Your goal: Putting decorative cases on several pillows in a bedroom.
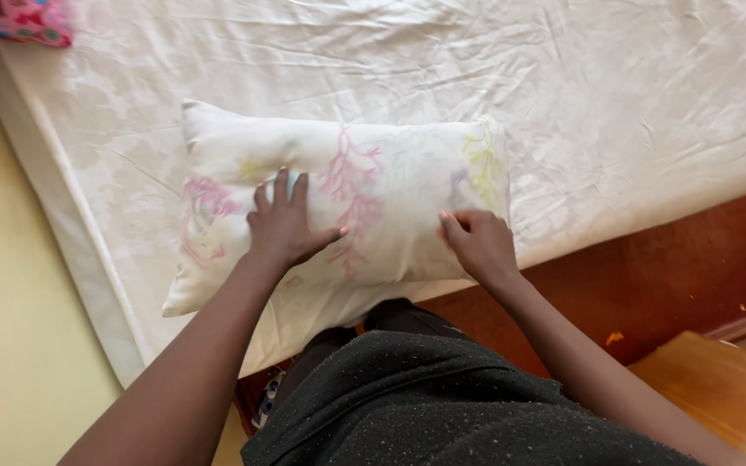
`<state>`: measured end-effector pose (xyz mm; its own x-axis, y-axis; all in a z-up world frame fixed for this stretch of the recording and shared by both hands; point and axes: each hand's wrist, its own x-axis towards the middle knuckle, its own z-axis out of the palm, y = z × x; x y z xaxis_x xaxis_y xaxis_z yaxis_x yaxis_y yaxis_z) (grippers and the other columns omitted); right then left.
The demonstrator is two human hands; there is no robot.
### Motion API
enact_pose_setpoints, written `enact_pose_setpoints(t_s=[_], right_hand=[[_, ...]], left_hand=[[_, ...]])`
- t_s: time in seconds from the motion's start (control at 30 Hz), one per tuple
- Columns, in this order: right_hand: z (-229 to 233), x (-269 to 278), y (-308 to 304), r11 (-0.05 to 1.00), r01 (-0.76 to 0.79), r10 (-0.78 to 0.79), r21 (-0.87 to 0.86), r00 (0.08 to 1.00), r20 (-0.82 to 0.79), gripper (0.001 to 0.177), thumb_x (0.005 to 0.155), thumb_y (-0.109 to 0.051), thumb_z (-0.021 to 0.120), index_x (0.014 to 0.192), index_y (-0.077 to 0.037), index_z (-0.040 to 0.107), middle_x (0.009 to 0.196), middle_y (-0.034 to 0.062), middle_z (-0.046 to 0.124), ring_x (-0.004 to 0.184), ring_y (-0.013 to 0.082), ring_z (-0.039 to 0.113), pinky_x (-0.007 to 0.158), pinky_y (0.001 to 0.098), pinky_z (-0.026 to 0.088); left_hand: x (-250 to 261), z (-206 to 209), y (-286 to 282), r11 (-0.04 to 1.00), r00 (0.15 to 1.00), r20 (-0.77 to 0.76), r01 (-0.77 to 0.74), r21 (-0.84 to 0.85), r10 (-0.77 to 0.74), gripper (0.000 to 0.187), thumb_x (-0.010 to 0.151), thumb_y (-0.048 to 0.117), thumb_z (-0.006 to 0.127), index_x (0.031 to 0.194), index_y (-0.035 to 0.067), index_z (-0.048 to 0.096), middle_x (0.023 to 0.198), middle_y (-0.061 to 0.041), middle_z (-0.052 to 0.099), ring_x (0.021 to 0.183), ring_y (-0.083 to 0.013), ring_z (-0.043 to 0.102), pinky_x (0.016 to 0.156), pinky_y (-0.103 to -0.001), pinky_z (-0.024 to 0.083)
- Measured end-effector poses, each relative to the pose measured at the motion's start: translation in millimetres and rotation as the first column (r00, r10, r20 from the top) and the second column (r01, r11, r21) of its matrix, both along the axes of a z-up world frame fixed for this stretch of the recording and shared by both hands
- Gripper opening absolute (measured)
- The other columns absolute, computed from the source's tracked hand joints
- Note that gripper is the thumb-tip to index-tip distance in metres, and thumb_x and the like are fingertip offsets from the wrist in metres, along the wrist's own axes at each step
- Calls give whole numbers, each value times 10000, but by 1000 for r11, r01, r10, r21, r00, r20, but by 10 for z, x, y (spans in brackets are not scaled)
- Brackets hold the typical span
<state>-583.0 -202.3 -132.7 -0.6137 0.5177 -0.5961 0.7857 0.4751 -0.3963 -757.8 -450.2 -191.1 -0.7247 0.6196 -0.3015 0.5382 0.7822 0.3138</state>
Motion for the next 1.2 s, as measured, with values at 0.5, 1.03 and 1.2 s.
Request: enact_pose_setpoints(t_s=[0.5, 1.03, 1.2], right_hand=[[-970, -245, -7, 827, -505, 518, 246, 855, 12, 1141, 731, -582, 847, 1620, -312, 185, 1688, 182, 136, 1470, 562, 187, 1139, 571, 367], [-516, -42, 368, 962, -257, 271, 89, 890, -366, 655, 803, -422, 856, 1341, -118, 640, 1502, 161, 564, 1349, 333, 561, 1047, 460, 500], [-519, 483, 406, 811, 377, -495, -447, 850, -182, 504, 891, -416, 738, 1122, 31, 765, 1027, 155, 766, 923, 224, 700, 754, 380, 552]], left_hand=[[125, -59, 102, 938, 981, 194, 49, -344, 20, 1318, 661, 516, 932, 1628, 426, 40, 1696, -141, -154, 1466, -646, -10, 979, -837, 355], [-710, -106, 698, 992, 974, 227, 22, -121, 6, 748, 864, 520, 790, 1464, 169, 515, 1545, -207, 367, 1456, -462, 358, 1067, -690, 415], [-848, -588, 1077, 976, 974, 117, 178, 126, -193, 958, 875, 711, 652, 1517, 41, 413, 1472, -248, 475, 1401, -403, 400, 1122, -600, 308]])
